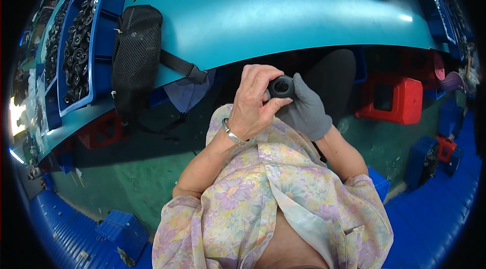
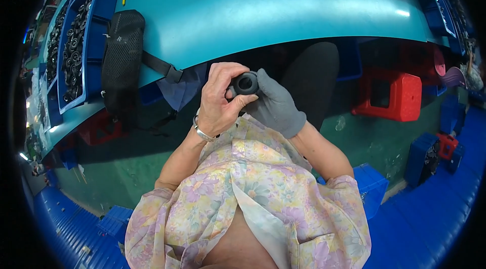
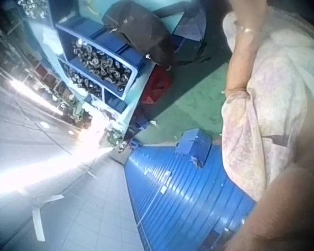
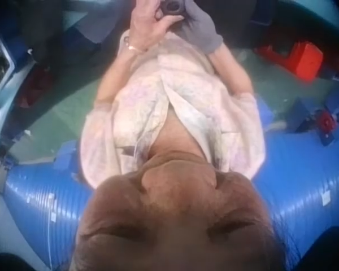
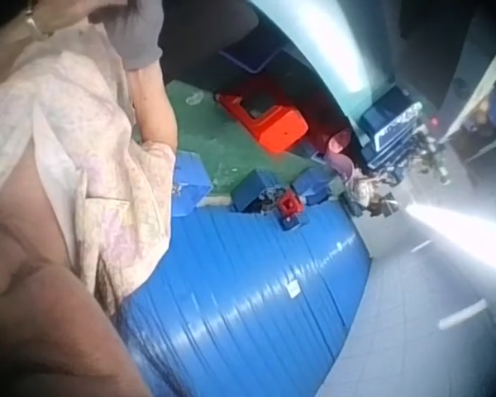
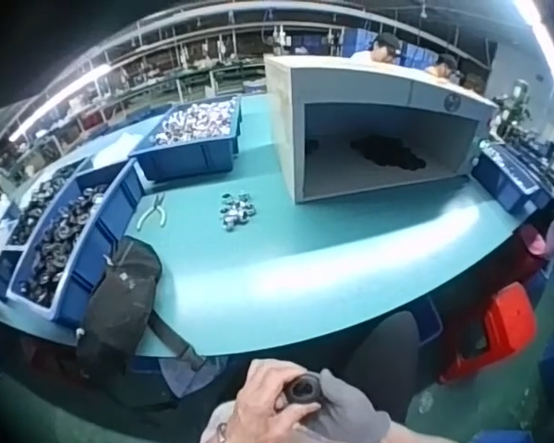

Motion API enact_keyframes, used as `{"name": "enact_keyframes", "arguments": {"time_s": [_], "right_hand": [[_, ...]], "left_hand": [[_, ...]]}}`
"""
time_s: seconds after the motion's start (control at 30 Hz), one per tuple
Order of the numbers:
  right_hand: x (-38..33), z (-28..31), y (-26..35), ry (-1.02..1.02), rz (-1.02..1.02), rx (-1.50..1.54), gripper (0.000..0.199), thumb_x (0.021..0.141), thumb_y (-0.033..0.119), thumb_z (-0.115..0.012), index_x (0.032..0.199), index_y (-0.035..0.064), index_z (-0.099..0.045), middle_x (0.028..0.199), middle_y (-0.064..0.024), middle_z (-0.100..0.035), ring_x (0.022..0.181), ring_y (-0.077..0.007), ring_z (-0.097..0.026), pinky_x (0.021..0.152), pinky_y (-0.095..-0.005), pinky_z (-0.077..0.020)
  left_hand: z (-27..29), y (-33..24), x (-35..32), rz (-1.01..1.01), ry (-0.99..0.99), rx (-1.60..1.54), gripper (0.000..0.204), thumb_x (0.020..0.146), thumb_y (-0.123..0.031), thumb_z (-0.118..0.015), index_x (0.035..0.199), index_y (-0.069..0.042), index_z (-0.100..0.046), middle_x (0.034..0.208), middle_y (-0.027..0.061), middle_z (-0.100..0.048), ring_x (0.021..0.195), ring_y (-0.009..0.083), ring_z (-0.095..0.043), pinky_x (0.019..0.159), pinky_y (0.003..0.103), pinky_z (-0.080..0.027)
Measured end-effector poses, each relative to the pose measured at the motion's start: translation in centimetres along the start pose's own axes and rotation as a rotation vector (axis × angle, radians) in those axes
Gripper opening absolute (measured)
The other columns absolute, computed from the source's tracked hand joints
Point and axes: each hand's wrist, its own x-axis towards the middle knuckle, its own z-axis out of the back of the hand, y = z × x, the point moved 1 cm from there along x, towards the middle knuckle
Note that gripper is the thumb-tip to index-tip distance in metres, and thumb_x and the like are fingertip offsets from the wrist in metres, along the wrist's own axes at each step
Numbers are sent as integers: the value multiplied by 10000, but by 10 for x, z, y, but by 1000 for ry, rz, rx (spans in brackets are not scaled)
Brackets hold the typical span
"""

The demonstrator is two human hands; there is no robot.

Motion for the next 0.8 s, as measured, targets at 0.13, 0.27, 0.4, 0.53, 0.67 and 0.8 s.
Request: {"name": "enact_keyframes", "arguments": {"time_s": [0.13,0.27,0.4,0.53,0.67,0.8], "right_hand": [[1,5,-3,76,10,24,545,1038,452,-249,1101,12,-564,1047,-139,-629,980,-227,-603,913,-352,-477],[-1,1,1,34,-43,-51,475,1031,443,-321,1121,46,-566,1061,-98,-626,968,-194,-612,862,-328,-500],[-6,-14,21,-294,208,-805,261,945,205,-544,1139,32,-565,971,-27,-606,875,-81,-572,758,-249,-484],[-10,-30,21,-310,421,-1376,432,766,182,-740,1123,12,-568,963,-120,-609,819,-187,-615,735,-319,-506],[-15,-29,13,-351,457,-1601,426,794,207,-718,1138,3,-573,989,-165,-634,834,-236,-652,743,-344,-523],[-20,-33,10,-346,382,-1507,320,853,179,-655,1109,-1,-590,956,-145,-644,830,-204,-648,740,-327,-517]], "left_hand": [[2,-1,-1,34,13,-43,484,614,-43,-787,1063,-7,-610,1063,122,-617,973,291,-567,851,346,-465],[4,-2,0,57,21,-104,450,647,-37,-773,1064,-11,-605,1063,110,-616,972,250,-570,834,315,-465],[9,-9,4,-147,-29,184,423,672,-48,-765,1029,2,-543,998,158,-591,920,371,-550,798,415,-464],[5,-12,2,-224,21,325,511,522,45,-628,1022,13,-528,1006,162,-570,951,379,-538,829,434,-458],[3,-15,-4,-234,64,379,484,527,53,-619,1004,13,-544,1008,155,-577,939,355,-549,810,416,-456],[2,-15,-11,-194,49,281,484,578,29,-681,1044,-1,-552,1020,152,-587,932,343,-557,800,408,-467]]}}
